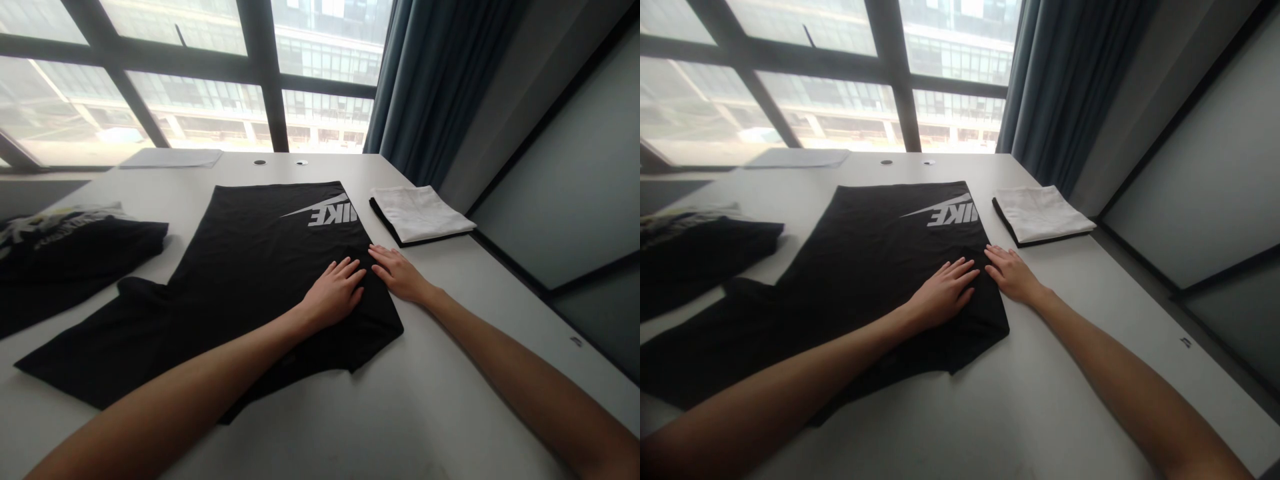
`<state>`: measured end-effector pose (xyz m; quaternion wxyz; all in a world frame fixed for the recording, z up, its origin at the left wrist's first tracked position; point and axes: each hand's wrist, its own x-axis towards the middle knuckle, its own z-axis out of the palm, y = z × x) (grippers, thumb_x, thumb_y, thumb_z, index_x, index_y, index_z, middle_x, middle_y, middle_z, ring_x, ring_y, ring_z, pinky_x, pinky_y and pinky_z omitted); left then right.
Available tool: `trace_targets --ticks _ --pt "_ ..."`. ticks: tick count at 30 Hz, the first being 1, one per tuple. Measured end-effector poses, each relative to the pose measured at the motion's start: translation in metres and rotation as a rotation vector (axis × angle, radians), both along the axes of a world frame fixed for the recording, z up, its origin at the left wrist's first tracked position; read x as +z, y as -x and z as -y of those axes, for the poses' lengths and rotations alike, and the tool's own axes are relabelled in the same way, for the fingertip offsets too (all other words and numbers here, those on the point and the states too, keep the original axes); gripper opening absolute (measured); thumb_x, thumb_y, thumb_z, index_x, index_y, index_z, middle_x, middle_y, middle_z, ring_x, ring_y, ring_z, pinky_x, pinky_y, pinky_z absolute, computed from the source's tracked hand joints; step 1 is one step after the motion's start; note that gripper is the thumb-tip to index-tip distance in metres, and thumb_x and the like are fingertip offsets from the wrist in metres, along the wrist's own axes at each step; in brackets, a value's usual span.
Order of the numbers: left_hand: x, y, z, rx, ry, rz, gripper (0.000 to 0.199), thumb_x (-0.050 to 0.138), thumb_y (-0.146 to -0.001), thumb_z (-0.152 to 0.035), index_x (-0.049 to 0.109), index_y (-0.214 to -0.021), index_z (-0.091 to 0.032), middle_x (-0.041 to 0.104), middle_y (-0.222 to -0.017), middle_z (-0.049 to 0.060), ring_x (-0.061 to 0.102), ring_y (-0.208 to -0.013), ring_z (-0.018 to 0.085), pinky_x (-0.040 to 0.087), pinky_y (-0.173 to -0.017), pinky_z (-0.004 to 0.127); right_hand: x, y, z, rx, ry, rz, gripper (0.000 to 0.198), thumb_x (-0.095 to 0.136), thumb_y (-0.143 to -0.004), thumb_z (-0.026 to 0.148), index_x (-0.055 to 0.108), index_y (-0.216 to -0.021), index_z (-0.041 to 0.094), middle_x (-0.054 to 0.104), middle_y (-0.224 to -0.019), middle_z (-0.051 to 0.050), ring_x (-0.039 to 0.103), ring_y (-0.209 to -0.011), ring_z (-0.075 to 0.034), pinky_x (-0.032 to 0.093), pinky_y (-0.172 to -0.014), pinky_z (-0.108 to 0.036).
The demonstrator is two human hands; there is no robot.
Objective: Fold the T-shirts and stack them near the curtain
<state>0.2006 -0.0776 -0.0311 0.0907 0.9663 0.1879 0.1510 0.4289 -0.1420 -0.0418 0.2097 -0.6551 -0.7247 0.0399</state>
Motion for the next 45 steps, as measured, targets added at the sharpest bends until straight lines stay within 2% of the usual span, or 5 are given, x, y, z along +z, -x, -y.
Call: trace_targets --ticks 19,27,32,37,45 --pt "0.001 0.0 0.0 0.018 -0.012 -0.039 0.047 0.046 -0.103 -0.035 0.053 -0.147 -0.019 0.043 -0.16 0.01 0.033 -0.152 0.028 0.028 -0.124 0.048 0.0 0.0 0.0 0.002 -0.001 0.001 0.05 0.042 -0.103 0.034 0.051 -0.151 0.021 0.045 -0.159 -0.012 0.04 -0.148 -0.028 0.029 -0.121 -0.055" --pt "0.0 0.001 -0.001 0.022 -0.003 -0.115 0.069 0.042 -0.101 -0.061 0.036 -0.159 -0.022 0.026 -0.167 0.01 0.017 -0.157 0.03 0.016 -0.125 0.058 -0.001 -0.001 0.0 0.008 -0.01 -0.001 0.05 0.042 -0.103 0.034 0.05 -0.151 0.021 0.045 -0.158 -0.012 0.039 -0.148 -0.028 0.029 -0.121 -0.055" --pt "0.003 0.001 -0.002 0.022 0.026 -0.125 0.071 0.043 -0.1 -0.062 0.037 -0.158 -0.021 0.027 -0.167 0.009 0.018 -0.156 0.03 0.017 -0.125 0.058 -0.002 -0.001 -0.001 0.008 -0.012 0.006 0.051 0.044 -0.102 0.033 0.05 -0.151 0.021 0.045 -0.158 -0.012 0.039 -0.148 -0.028 0.029 -0.121 -0.056" --pt "0.012 0.0 -0.01 0.093 0.022 -0.041 0.062 0.039 -0.104 -0.054 0.043 -0.155 -0.02 0.033 -0.165 0.007 0.021 -0.156 0.025 0.018 -0.127 0.049 -0.002 -0.001 -0.001 0.006 -0.014 0.0 0.05 0.045 -0.102 0.033 0.05 -0.151 0.023 0.046 -0.158 -0.011 0.04 -0.148 -0.028 0.029 -0.122 -0.056" --pt "0.001 -0.001 -0.021 0.147 0.046 -0.137 0.064 0.043 -0.102 -0.054 0.042 -0.156 -0.021 0.028 -0.167 0.007 0.02 -0.156 0.03 0.019 -0.126 0.055 -0.001 -0.003 -0.001 -0.001 -0.112 -0.175 0.058 0.034 -0.106 0.044 0.037 -0.159 0.02 0.038 -0.163 -0.012 0.033 -0.151 -0.024 0.028 -0.125 -0.05"
